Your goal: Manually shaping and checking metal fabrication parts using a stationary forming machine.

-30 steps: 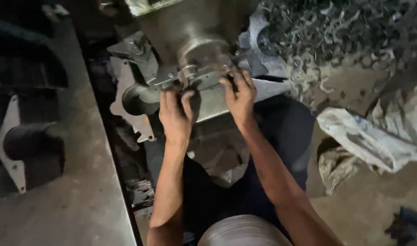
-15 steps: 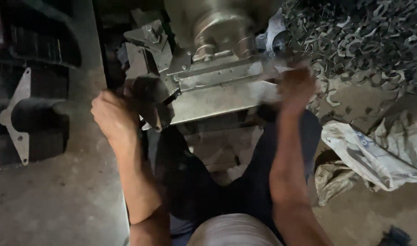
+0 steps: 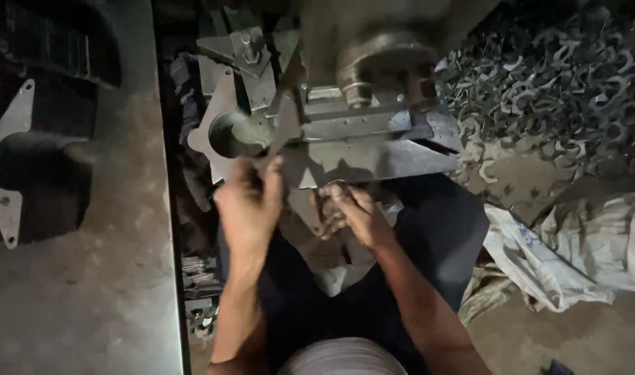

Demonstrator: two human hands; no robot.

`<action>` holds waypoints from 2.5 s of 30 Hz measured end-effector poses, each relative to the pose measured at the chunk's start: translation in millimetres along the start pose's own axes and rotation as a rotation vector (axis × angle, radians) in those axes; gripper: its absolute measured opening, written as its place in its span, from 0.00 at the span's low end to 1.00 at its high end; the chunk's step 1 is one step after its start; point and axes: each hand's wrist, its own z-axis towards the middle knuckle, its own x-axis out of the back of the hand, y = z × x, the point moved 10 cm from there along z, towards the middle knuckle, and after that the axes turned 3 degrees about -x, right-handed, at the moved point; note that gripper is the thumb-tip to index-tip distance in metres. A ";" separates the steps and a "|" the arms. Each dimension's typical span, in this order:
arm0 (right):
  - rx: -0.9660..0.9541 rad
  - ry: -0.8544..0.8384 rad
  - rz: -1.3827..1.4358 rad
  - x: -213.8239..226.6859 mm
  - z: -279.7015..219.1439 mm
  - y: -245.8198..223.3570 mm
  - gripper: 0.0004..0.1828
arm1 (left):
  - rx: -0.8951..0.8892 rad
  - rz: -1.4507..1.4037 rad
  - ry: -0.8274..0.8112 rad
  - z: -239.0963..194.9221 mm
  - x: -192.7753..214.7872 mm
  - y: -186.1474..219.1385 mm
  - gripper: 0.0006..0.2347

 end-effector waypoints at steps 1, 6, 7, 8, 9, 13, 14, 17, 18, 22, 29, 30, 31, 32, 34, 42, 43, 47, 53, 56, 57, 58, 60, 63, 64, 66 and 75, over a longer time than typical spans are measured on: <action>0.038 0.015 -0.062 3.5 -0.5 -11.5 0.27 | 0.011 0.020 0.025 6.5 14.1 9.2 0.13; 0.091 0.116 -0.033 23.2 6.4 -16.0 0.28 | -0.127 0.307 0.136 35.5 66.6 -0.2 0.14; 0.082 0.124 -0.030 24.4 8.7 -12.4 0.27 | -0.282 0.560 0.249 33.1 75.0 20.2 0.16; 0.077 0.134 -0.033 28.4 12.1 -11.0 0.26 | -0.439 0.805 0.365 28.8 75.5 40.0 0.19; 0.087 0.135 -0.037 28.2 13.9 -10.6 0.26 | -0.445 0.799 0.373 31.8 77.3 41.5 0.19; 0.102 0.126 -0.052 22.3 8.2 -6.3 0.25 | -0.144 0.788 0.225 51.4 71.0 -4.9 0.27; 0.128 0.109 -0.083 17.2 12.8 -13.8 0.25 | 0.061 0.676 0.086 58.6 65.1 -36.5 0.29; 0.079 0.108 -0.059 23.6 19.6 5.7 0.23 | 0.065 0.725 0.067 67.3 47.9 -100.0 0.23; 0.085 0.112 -0.059 24.5 21.1 5.3 0.23 | 0.058 0.723 0.067 69.5 44.4 -98.3 0.23; 0.108 0.103 -0.137 27.4 21.9 14.7 0.21 | -0.136 0.928 0.254 58.3 43.7 -52.0 0.16; 0.117 -0.110 -0.100 3.9 14.0 3.6 0.26 | -0.128 0.332 0.038 25.7 36.0 40.7 0.12; 0.117 -0.099 -0.095 -0.1 9.4 -2.9 0.26 | -0.131 0.329 0.026 17.2 20.9 23.3 0.12; 0.045 -0.136 0.041 -8.0 5.8 -2.6 0.27 | -0.180 0.225 0.057 8.0 10.2 10.3 0.17; -0.031 -0.172 0.172 -15.8 1.6 -2.7 0.29 | -0.223 0.118 0.092 -2.6 -0.4 -4.1 0.23; 0.084 -0.019 -0.050 33.9 13.2 53.9 0.30 | -0.063 -0.058 -0.011 -5.2 -43.6 -27.1 0.16; 0.047 0.308 0.026 36.8 14.0 -9.0 0.17 | 0.133 0.022 -0.107 -26.9 -63.4 -33.8 0.12; 0.035 0.308 0.020 37.3 17.8 -12.7 0.15 | -0.151 0.238 0.050 -32.5 -39.1 -4.1 0.16; 0.028 0.256 0.078 33.1 39.8 -18.3 0.14 | -0.400 0.487 0.243 -32.2 2.0 34.5 0.27; 0.056 0.287 0.100 26.8 47.5 -12.0 0.15 | -0.193 0.239 0.051 -17.8 -1.0 -32.6 0.24; 0.011 0.301 -0.006 22.3 41.8 -21.4 0.19 | -0.194 0.174 0.018 -17.3 7.2 -25.4 0.24; 0.013 0.303 -0.007 24.1 43.7 -19.4 0.19 | -0.195 0.172 0.018 -14.9 7.3 -24.6 0.24; 0.046 0.267 0.044 22.5 44.1 -18.8 0.18 | -0.219 0.146 0.018 -14.8 7.8 -21.1 0.25; 0.075 0.229 0.096 19.4 42.6 -18.7 0.17 | -0.239 0.123 0.019 -17.8 7.8 -20.7 0.27; 0.031 0.269 0.091 21.3 43.1 -19.6 0.16 | -0.248 0.117 0.052 -18.4 7.9 -26.7 0.24; 0.027 0.289 0.078 23.4 41.8 -19.2 0.17 | -0.224 0.128 0.058 -18.4 7.9 -30.2 0.22; 0.023 0.310 0.065 25.3 42.1 -16.4 0.17 | -0.200 0.140 0.065 -18.7 8.9 -33.2 0.20; 0.033 0.277 0.090 29.3 43.9 -17.7 0.17 | -0.204 0.113 0.071 -22.7 2.3 -34.4 0.18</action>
